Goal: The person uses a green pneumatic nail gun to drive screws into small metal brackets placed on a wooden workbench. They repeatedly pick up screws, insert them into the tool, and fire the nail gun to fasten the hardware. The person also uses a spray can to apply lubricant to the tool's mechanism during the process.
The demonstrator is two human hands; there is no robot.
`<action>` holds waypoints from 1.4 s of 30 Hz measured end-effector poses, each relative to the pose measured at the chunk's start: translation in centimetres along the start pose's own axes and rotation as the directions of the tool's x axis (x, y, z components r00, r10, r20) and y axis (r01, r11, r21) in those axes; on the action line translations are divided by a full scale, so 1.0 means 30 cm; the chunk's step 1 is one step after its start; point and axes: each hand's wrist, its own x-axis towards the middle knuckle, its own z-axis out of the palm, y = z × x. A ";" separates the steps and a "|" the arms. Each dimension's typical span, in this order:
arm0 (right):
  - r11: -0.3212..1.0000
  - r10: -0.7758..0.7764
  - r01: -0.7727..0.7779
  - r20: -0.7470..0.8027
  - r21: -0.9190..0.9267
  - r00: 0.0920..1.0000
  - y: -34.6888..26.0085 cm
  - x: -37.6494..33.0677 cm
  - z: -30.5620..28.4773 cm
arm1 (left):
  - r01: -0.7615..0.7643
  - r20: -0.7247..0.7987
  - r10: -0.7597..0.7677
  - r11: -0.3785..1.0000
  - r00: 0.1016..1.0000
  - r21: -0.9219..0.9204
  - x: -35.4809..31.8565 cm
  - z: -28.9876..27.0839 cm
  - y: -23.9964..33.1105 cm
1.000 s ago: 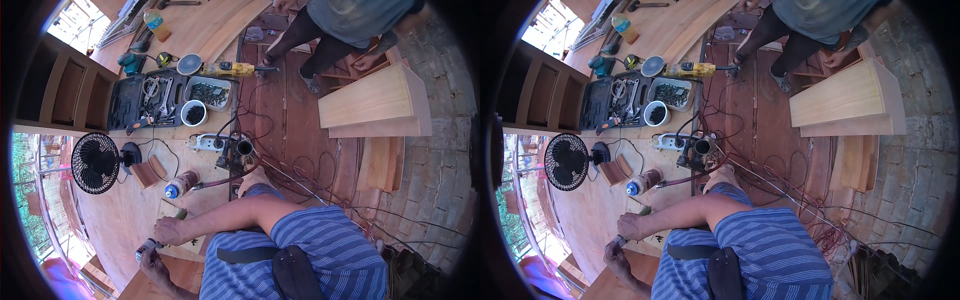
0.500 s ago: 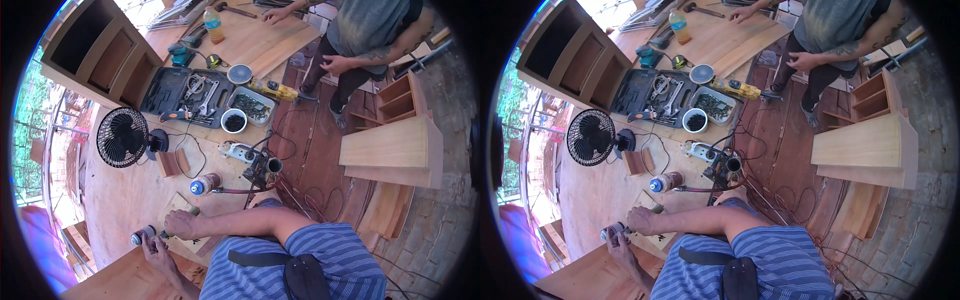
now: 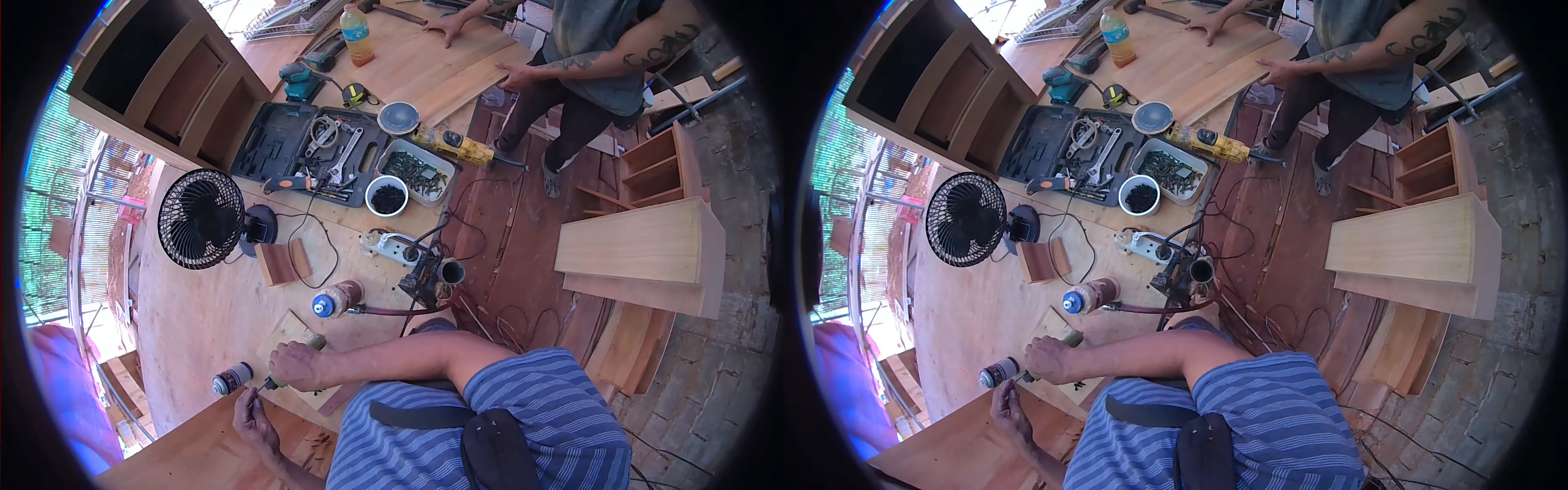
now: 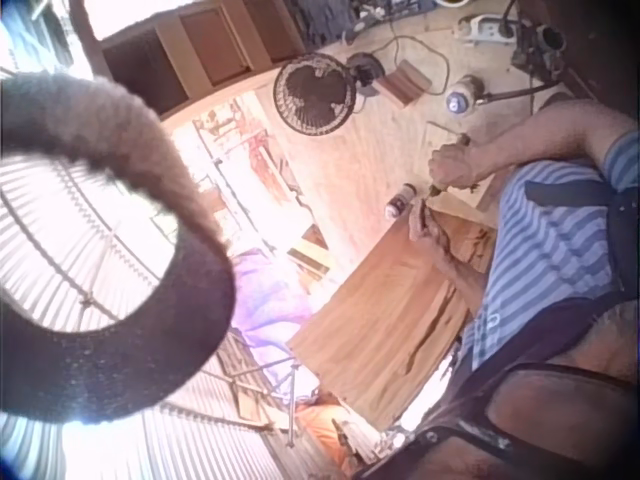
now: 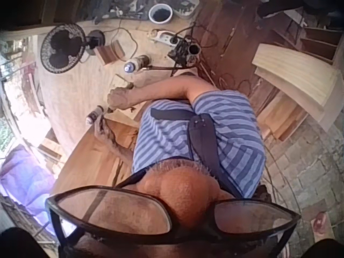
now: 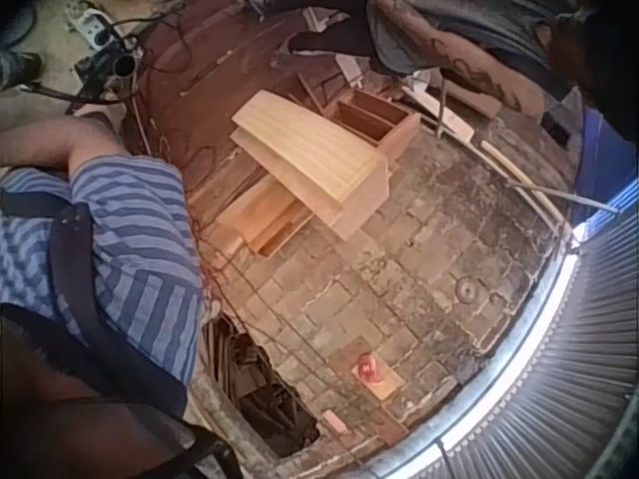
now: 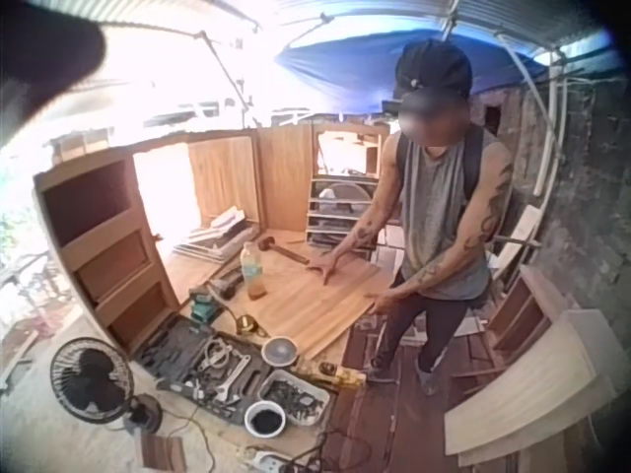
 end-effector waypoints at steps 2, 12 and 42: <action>1.000 -0.007 0.007 -0.006 -0.006 1.000 -0.001 -0.002 0.007 | 0.095 0.115 -0.085 0.993 0.990 -0.077 0.011 -0.027 0.033; 1.000 -0.007 0.007 0.004 -0.003 1.000 0.003 -0.011 -0.012 | 0.232 0.203 -0.196 0.957 0.959 -0.173 0.019 -0.034 0.064; 1.000 -0.022 0.022 -0.014 -0.020 1.000 -0.008 -0.017 0.023 | 0.289 -0.258 -0.545 0.721 0.798 -0.630 -0.032 0.134 0.030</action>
